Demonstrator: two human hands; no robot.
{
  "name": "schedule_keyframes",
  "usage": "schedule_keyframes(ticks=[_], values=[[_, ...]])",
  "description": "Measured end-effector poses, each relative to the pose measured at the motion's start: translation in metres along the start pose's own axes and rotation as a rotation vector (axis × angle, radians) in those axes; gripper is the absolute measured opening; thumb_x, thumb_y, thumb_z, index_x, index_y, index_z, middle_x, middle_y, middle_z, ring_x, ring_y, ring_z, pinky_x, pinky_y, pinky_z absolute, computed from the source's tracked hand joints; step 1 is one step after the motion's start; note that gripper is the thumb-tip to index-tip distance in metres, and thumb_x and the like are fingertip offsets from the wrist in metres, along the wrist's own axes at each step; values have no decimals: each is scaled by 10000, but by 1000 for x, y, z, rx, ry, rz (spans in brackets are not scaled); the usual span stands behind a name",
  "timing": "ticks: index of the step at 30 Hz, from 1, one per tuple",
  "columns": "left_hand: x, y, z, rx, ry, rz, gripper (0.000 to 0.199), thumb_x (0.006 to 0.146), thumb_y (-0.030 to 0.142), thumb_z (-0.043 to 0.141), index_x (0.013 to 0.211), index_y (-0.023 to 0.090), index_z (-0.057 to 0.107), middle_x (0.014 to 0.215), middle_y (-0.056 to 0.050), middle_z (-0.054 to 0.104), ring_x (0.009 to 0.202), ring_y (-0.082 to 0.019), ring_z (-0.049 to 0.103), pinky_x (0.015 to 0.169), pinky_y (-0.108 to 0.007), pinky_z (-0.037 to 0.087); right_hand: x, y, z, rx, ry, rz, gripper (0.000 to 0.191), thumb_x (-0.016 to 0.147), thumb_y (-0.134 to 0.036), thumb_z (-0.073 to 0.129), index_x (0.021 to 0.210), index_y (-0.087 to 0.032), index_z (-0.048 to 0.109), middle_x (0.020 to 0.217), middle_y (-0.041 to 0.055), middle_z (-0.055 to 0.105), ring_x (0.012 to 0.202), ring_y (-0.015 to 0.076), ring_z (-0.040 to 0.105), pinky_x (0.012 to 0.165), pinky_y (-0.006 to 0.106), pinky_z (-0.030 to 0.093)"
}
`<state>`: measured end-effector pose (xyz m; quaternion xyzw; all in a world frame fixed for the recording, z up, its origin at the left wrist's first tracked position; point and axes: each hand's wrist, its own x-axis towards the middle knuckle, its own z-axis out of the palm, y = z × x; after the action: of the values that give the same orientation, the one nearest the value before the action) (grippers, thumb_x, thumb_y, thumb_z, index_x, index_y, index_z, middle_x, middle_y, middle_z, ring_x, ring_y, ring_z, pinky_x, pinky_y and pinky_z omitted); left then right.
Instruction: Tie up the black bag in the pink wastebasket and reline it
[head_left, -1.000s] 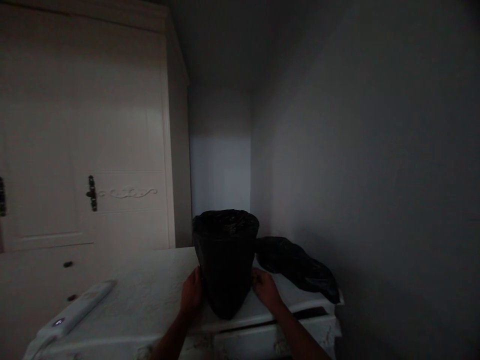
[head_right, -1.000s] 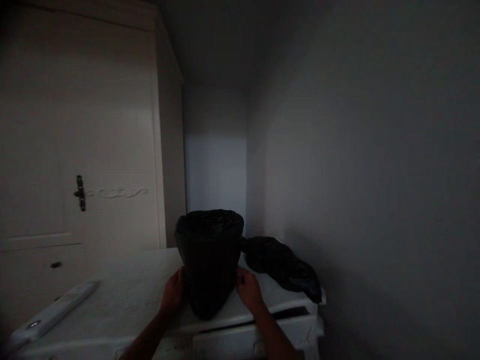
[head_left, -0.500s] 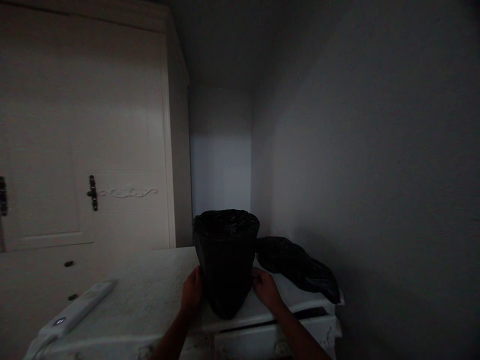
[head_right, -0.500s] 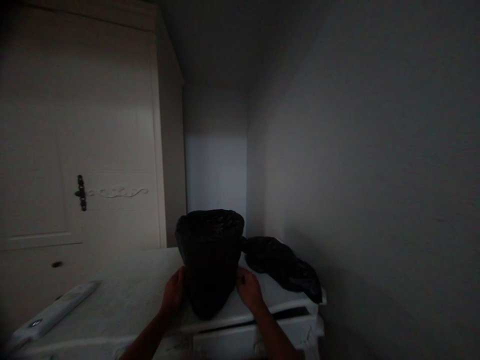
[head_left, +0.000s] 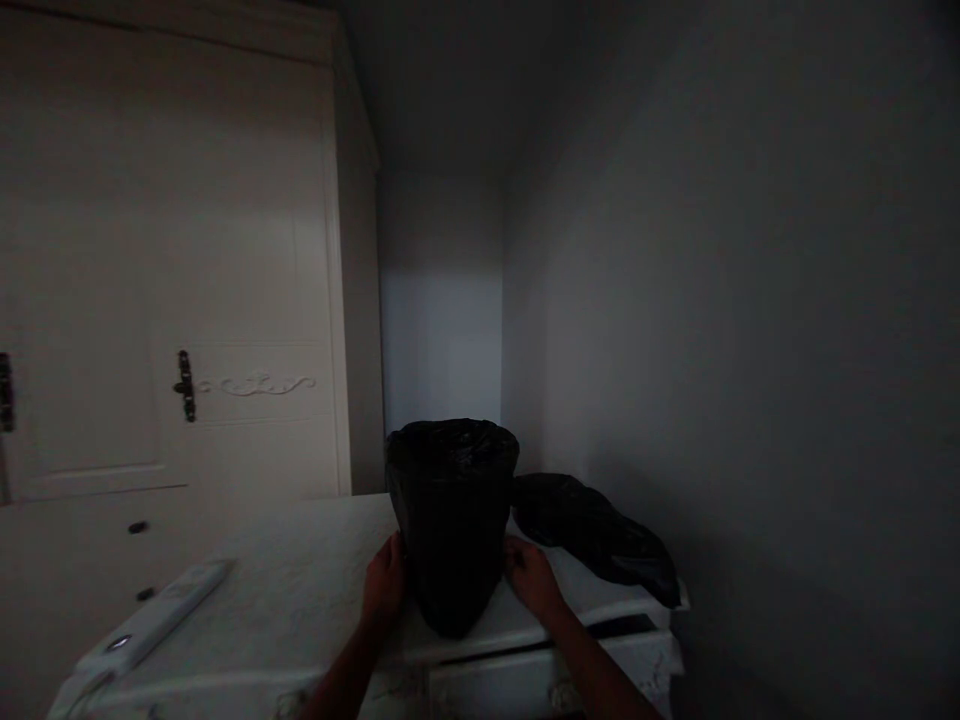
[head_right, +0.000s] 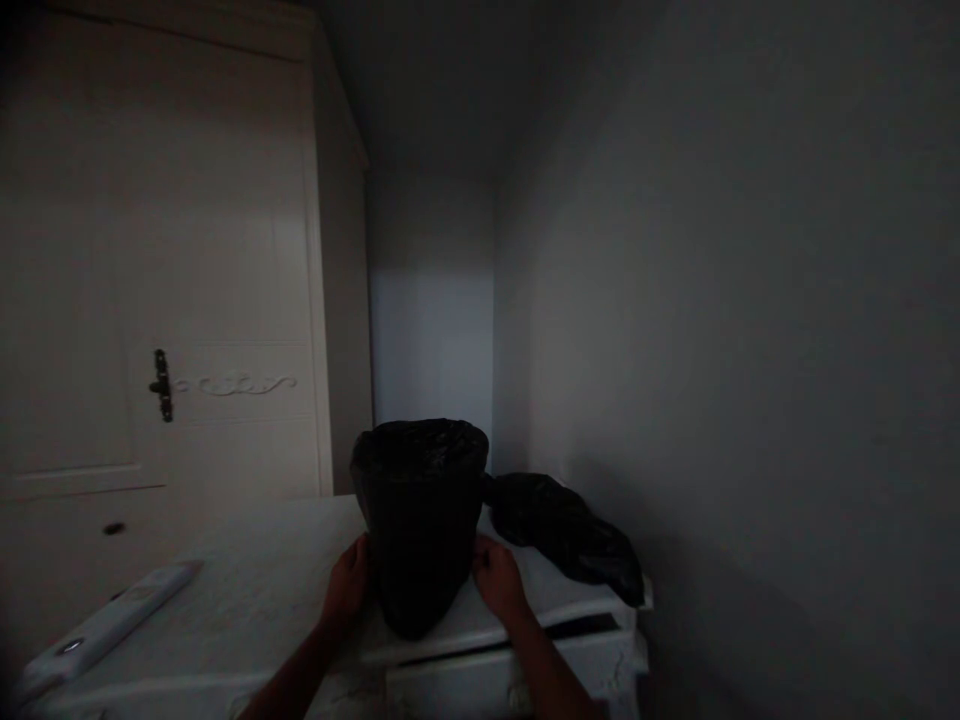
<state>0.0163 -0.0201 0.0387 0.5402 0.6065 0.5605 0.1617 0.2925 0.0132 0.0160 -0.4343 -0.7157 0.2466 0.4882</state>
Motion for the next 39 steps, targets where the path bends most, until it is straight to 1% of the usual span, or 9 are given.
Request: schedule_keyframes(ticks=[5,11,15,19,23,27,30,35,39], values=[[0,-3,1,-8,1,0,643,910,678,317,862,187,730,940,-156,805,888,-325,739,841,-422,559,0,3,0,-12,8,9,341,736,-208,443,857,-187,760,898,75,784,898,258,708,874,362,524],[1,-4,1,-31,5,-9,682,891,717,322,904,177,738,975,-167,807,949,-350,737,895,-446,553,-2,-2,-2,-19,-1,-15,375,753,-194,423,896,-186,770,932,84,788,955,263,722,906,372,537],[0,-1,1,-55,16,-4,709,898,733,318,939,163,738,981,-171,802,950,-350,736,900,-459,555,-2,1,1,19,34,-62,493,731,-163,444,1115,-179,753,1114,103,786,1063,267,722,1003,414,536],[-1,4,2,-125,2,33,712,926,727,331,1030,152,738,1046,-157,796,973,-327,730,923,-456,563,-1,17,8,48,104,-77,638,716,-178,508,1334,-185,663,1306,124,727,1200,272,693,1090,438,521],[-1,4,5,-177,14,106,732,964,698,314,1240,147,708,1288,-176,731,1252,-343,642,1111,-493,482,-4,25,12,72,144,-128,783,778,-224,566,1553,-225,460,1426,124,654,1312,268,633,1142,451,488],[0,3,8,-202,148,162,744,1000,656,312,1515,159,519,1593,-157,505,1512,-306,408,1266,-501,304,-5,14,11,200,177,-147,844,875,-266,615,1645,-275,272,1430,120,648,1251,243,665,1067,419,544],[4,10,8,-252,153,203,719,1023,632,322,1615,225,366,1685,-100,379,1574,-269,299,1306,-492,213,2,1,9,310,227,-137,798,954,-345,603,1656,-307,225,1552,127,544,1282,235,644,1076,421,536],[17,42,0,-304,181,191,792,1011,669,334,1663,235,223,1727,-109,278,1598,-274,230,1316,-512,164,24,-26,3,301,319,-154,766,1001,-504,542,1659,-302,207,1661,115,399,1503,261,432,1242,498,350],[20,67,-8,-301,220,236,816,1014,651,361,1680,244,125,1732,-130,242,1592,-285,241,1309,-511,185,35,-56,-5,255,368,-210,757,1006,-516,514,1659,-273,217,1695,101,336,1565,257,321,1293,486,254]])
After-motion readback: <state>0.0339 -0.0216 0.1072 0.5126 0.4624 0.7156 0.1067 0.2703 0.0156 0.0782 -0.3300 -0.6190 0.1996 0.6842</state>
